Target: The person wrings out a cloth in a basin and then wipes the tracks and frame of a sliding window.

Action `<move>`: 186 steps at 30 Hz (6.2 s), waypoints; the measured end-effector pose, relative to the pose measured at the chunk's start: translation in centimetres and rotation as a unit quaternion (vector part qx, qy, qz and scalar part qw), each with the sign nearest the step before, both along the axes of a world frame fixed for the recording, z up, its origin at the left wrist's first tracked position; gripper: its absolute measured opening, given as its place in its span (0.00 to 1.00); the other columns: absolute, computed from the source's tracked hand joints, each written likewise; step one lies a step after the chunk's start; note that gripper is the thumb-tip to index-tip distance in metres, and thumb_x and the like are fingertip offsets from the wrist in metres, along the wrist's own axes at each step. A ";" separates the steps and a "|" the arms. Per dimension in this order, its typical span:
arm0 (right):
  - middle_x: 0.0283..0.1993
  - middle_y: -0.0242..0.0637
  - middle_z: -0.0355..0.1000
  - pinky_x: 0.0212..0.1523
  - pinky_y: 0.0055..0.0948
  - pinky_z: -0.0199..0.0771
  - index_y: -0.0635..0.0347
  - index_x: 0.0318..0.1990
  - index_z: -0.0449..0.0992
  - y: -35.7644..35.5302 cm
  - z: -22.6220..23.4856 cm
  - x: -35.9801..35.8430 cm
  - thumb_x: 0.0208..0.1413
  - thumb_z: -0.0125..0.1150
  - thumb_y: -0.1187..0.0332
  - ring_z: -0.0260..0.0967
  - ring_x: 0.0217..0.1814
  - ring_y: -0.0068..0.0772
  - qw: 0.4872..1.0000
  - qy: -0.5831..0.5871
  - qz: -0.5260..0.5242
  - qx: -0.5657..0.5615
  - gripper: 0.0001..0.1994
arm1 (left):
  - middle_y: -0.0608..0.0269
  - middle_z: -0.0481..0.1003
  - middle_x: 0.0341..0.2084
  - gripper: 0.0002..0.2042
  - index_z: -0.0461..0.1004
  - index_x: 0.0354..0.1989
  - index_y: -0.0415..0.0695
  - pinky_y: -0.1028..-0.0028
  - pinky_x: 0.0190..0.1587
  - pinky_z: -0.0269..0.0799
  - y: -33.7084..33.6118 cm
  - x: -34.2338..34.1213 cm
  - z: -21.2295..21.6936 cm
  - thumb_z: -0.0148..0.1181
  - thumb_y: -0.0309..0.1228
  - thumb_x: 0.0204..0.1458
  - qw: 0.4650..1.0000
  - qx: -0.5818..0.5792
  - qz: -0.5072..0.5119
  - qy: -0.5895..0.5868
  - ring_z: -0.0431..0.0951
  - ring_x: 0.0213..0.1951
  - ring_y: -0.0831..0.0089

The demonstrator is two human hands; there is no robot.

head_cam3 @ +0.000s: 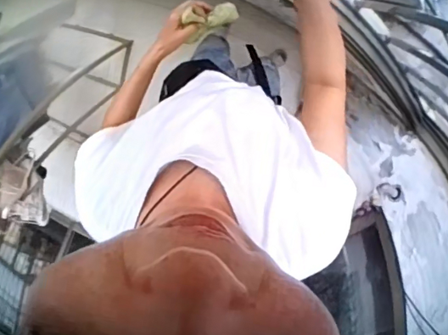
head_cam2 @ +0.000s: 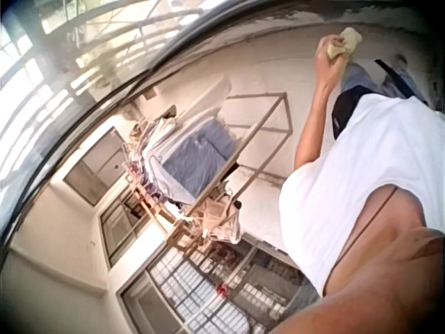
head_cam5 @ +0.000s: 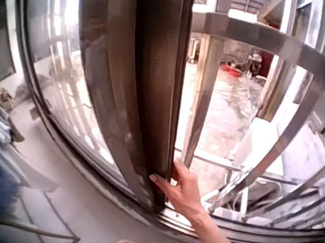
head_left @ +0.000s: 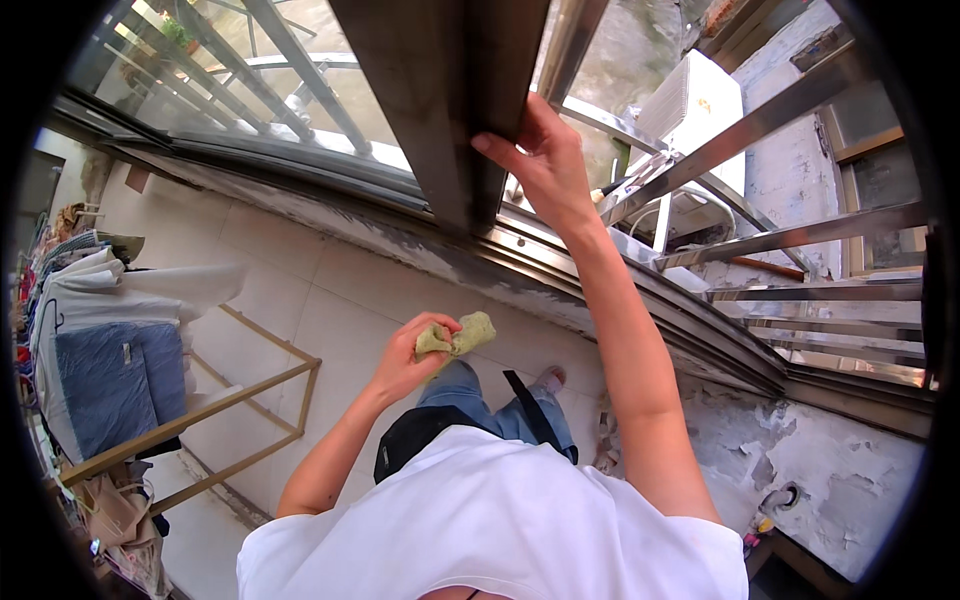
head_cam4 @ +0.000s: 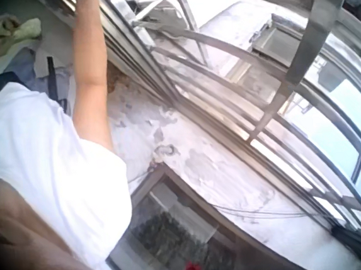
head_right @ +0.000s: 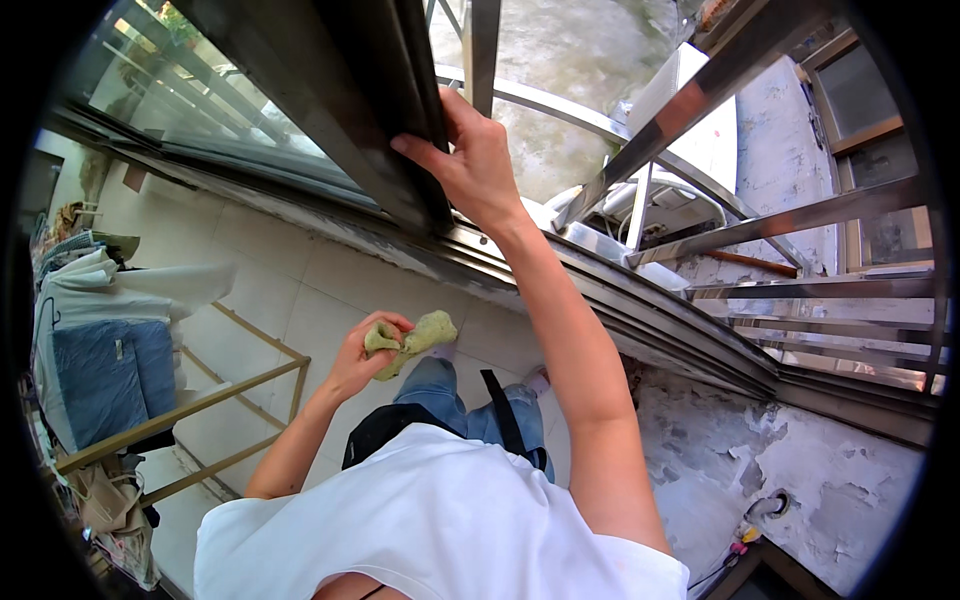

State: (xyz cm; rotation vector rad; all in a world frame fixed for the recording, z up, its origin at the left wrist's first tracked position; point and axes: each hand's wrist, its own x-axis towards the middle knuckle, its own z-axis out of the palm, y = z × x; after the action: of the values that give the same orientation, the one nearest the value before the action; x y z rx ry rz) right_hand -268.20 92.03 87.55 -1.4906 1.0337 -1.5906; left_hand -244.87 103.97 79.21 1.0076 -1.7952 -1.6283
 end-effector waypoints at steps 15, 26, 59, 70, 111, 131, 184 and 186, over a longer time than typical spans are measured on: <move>0.48 0.42 0.69 0.51 0.36 0.67 0.57 0.46 0.69 12.4 -6.7 -1.4 0.41 0.66 0.70 0.68 0.49 0.46 0.952 0.306 0.003 0.023 0.21 | 0.65 0.72 0.39 0.16 0.66 0.50 0.39 0.77 0.45 0.67 0.1 -5.9 -2.3 0.56 0.31 0.55 0.929 0.301 0.181 0.116 0.71 0.41 0.79; 0.33 0.41 0.71 0.33 0.37 0.70 0.55 0.38 0.72 11.9 -11.1 -1.8 0.47 0.62 0.67 0.71 0.33 0.46 0.959 0.210 -0.095 0.167 0.10 | 0.63 0.70 0.40 0.14 0.65 0.44 0.41 0.73 0.42 0.68 -4.0 -8.1 -3.6 0.59 0.27 0.51 0.965 0.068 0.246 0.066 0.70 0.42 0.75; 0.36 0.45 0.68 0.37 0.42 0.70 0.57 0.47 0.71 8.6 -13.7 -3.3 0.49 0.58 0.66 0.70 0.38 0.49 0.874 0.447 -0.057 0.183 0.16 | 0.56 0.71 0.32 0.11 0.66 0.32 0.38 0.62 0.28 0.75 -6.1 -14.7 -6.7 0.57 0.30 0.42 0.817 -0.306 0.112 -0.475 0.77 0.27 0.57; 0.35 0.44 0.67 0.36 0.41 0.70 0.58 0.43 0.72 11.7 -11.8 -5.5 0.48 0.59 0.69 0.70 0.36 0.48 0.915 0.359 -0.066 0.171 0.13 | 0.59 0.71 0.44 0.16 0.69 0.43 0.44 0.61 0.31 0.74 -3.6 -14.2 -6.0 0.53 0.25 0.42 0.900 -0.308 0.154 -0.268 0.76 0.32 0.53; 0.36 0.44 0.66 0.37 0.40 0.71 0.59 0.41 0.75 6.9 -15.3 -3.6 0.46 0.55 0.71 0.69 0.40 0.43 0.886 0.407 -0.092 0.201 0.13 | 0.55 0.70 0.35 0.16 0.66 0.38 0.39 0.66 0.24 0.74 -6.4 -13.8 -5.1 0.59 0.29 0.39 0.807 -0.377 0.038 -0.454 0.77 0.21 0.60; 0.35 0.47 0.67 0.39 0.42 0.71 0.61 0.40 0.75 7.0 -14.6 -3.7 0.46 0.54 0.71 0.69 0.39 0.48 0.897 0.390 -0.044 0.201 0.12 | 0.51 0.71 0.27 0.13 0.66 0.31 0.39 0.62 0.26 0.73 -8.1 -13.6 -6.4 0.58 0.32 0.40 0.755 -0.370 -0.060 -0.538 0.76 0.25 0.57; 0.43 0.34 0.64 0.35 0.32 0.61 0.54 0.43 0.75 8.5 -15.0 -5.4 0.49 0.56 0.62 0.61 0.39 0.35 0.801 0.596 -0.052 0.020 0.14 | 0.56 0.64 0.51 0.19 0.72 0.45 0.41 0.77 0.39 0.74 2.5 -8.3 -4.7 0.48 0.13 0.44 0.975 -0.148 0.160 -0.041 0.75 0.42 0.69; 0.43 0.34 0.65 0.35 0.33 0.63 0.52 0.43 0.75 10.8 -14.9 -8.0 0.49 0.57 0.63 0.62 0.39 0.35 0.792 0.606 -0.068 0.041 0.13 | 0.56 0.64 0.50 0.18 0.72 0.44 0.41 0.77 0.38 0.73 2.6 -8.1 -4.5 0.48 0.13 0.44 0.977 -0.158 0.137 -0.052 0.75 0.41 0.70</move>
State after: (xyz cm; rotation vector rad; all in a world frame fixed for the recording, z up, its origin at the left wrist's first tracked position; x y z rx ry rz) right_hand -276.21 102.82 72.61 -2.4432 1.8512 -0.4506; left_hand -252.95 106.60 74.68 1.1462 -1.8168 -1.1024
